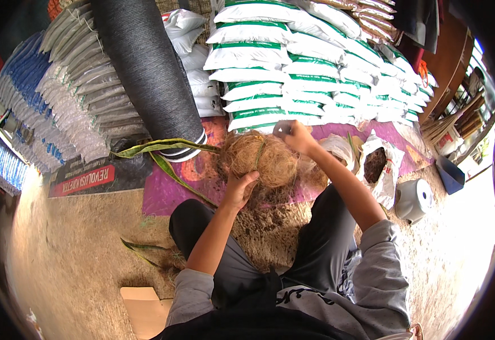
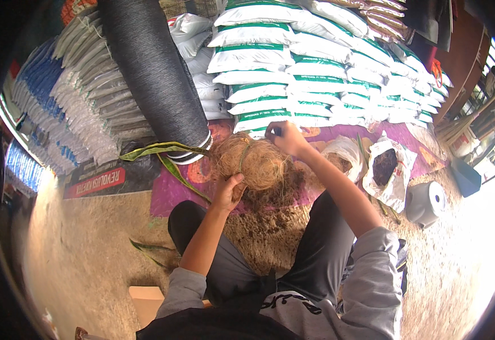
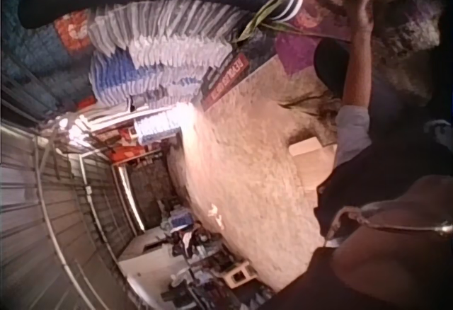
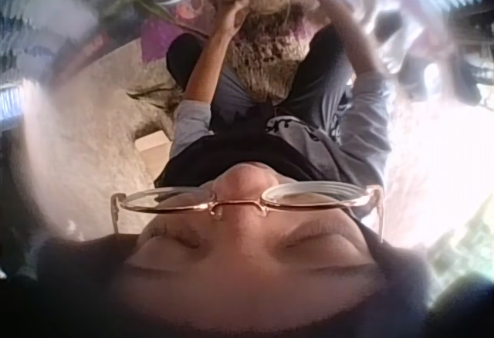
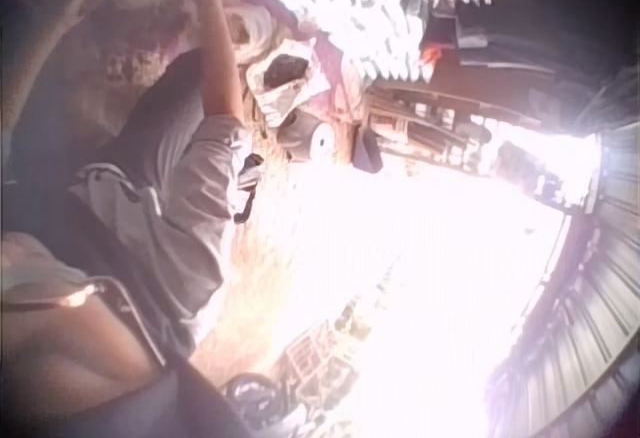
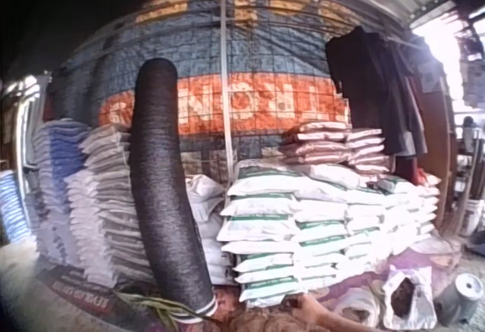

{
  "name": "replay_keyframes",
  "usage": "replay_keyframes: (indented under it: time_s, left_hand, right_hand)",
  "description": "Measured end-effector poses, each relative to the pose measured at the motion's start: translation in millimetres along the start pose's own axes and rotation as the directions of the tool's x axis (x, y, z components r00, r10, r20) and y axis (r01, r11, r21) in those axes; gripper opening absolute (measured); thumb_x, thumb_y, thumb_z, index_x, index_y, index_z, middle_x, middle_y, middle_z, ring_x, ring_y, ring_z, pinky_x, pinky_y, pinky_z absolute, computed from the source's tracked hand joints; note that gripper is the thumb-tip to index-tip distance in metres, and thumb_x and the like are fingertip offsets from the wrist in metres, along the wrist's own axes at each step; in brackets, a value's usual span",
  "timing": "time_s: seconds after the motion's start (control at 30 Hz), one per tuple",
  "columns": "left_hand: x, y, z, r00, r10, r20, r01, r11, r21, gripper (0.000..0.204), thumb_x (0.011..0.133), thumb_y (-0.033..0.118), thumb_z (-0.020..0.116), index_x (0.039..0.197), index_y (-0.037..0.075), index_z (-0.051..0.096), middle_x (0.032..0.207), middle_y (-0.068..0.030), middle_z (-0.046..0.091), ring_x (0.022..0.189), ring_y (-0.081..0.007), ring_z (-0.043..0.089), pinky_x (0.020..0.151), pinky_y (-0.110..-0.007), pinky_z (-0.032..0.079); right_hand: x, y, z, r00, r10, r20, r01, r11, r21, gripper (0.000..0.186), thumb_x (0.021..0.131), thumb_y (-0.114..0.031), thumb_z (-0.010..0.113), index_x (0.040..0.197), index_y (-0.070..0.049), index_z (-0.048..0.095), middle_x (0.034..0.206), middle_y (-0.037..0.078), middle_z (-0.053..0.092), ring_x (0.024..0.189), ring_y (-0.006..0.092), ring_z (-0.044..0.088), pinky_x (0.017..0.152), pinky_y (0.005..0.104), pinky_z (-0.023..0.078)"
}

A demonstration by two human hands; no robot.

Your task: The person sits on the floor and wraps a plant's root ball with coir fiber, securing it with green plastic ties. They repeat this process for multiple plants, placing the finished units into a cardboard box.

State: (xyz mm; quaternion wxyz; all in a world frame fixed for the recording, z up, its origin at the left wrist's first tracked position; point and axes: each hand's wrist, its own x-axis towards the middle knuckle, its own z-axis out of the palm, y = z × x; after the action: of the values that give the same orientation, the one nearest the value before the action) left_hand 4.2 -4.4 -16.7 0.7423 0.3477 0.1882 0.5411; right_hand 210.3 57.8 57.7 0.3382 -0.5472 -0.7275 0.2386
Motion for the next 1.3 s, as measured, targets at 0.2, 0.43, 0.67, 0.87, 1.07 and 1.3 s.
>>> replay_keyframes:
  time_s: [0.2,0.43,0.67,0.87,1.07,1.3]
  left_hand:
    - [6,-1,-2,0.996,-0.003,-0.085,-0.009,0.99,-0.142,0.058,0.076,0.016,0.068,0.124,0.004,0.038,0.116,-0.0092,0.049,0.109,-0.0227,0.049,0.093,-0.039,0.041]
    - [16,4,-8,0.993,0.064,-0.099,-0.089,0.959,-0.271,0.052,0.08,0.024,0.064,0.121,0.002,0.042,0.118,-0.0088,0.051,0.113,-0.0204,0.047,0.102,-0.038,0.031]
    - [28,6,-14,0.951,0.133,-0.281,-0.154,0.986,-0.056,0.046,0.076,0.015,0.069,0.115,0.004,0.047,0.11,-0.0068,0.053,0.104,-0.0173,0.052,0.091,-0.035,0.042]
    - [34,-3,-17,0.943,0.103,-0.315,-0.119,0.992,-0.034,0.059,0.075,0.009,0.069,0.125,0.008,0.036,0.113,-0.0073,0.05,0.103,-0.0179,0.052,0.09,-0.033,0.045]
    - [35,-8,-21,0.91,0.168,-0.38,-0.157,0.986,0.058,0.074,0.075,0.008,0.069,0.132,0.011,0.023,0.121,-0.0084,0.043,0.11,-0.0211,0.047,0.092,-0.034,0.043]
    - [28,-1,-9,0.935,0.137,-0.327,-0.101,0.987,0.124,0.084,0.074,0.005,0.069,0.136,0.014,0.012,0.123,-0.0106,0.039,0.114,-0.0231,0.043,0.095,-0.037,0.042]
  right_hand:
    - [-7,64,58,0.986,-0.106,0.13,0.049,0.923,0.382,0.031,0.076,-0.01,0.062,0.104,0.003,0.057,0.103,0.012,0.061,0.092,0.0166,0.058,0.081,0.0315,0.046]
    - [-52,51,109,0.988,0.001,0.153,-0.019,0.993,0.113,0.023,0.077,-0.013,0.06,0.098,-0.003,0.059,0.079,0.015,0.063,0.077,0.0245,0.062,0.069,0.035,0.048]
    - [-87,-9,106,0.961,-0.259,0.097,0.265,0.963,-0.054,0.012,0.078,-0.012,0.056,0.089,-0.007,0.058,0.064,0.016,0.058,0.06,0.0338,0.058,0.055,0.0419,0.046]
    - [-99,-36,83,0.876,-0.469,0.113,0.481,0.869,-0.116,0.012,0.074,-0.01,0.057,0.085,-0.006,0.055,0.066,0.009,0.058,0.056,0.0298,0.058,0.049,0.0396,0.047]
    - [-114,-64,60,0.759,-0.615,0.216,0.649,0.742,-0.169,0.03,0.064,-0.007,0.058,0.094,-0.006,0.053,0.069,0.006,0.057,0.057,0.0248,0.059,0.043,0.0361,0.046]
    - [-99,-87,8,0.712,-0.684,0.159,0.697,0.663,-0.275,0.034,0.059,-0.008,0.059,0.092,-0.006,0.05,0.067,0.005,0.052,0.058,0.0216,0.059,0.046,0.035,0.046]
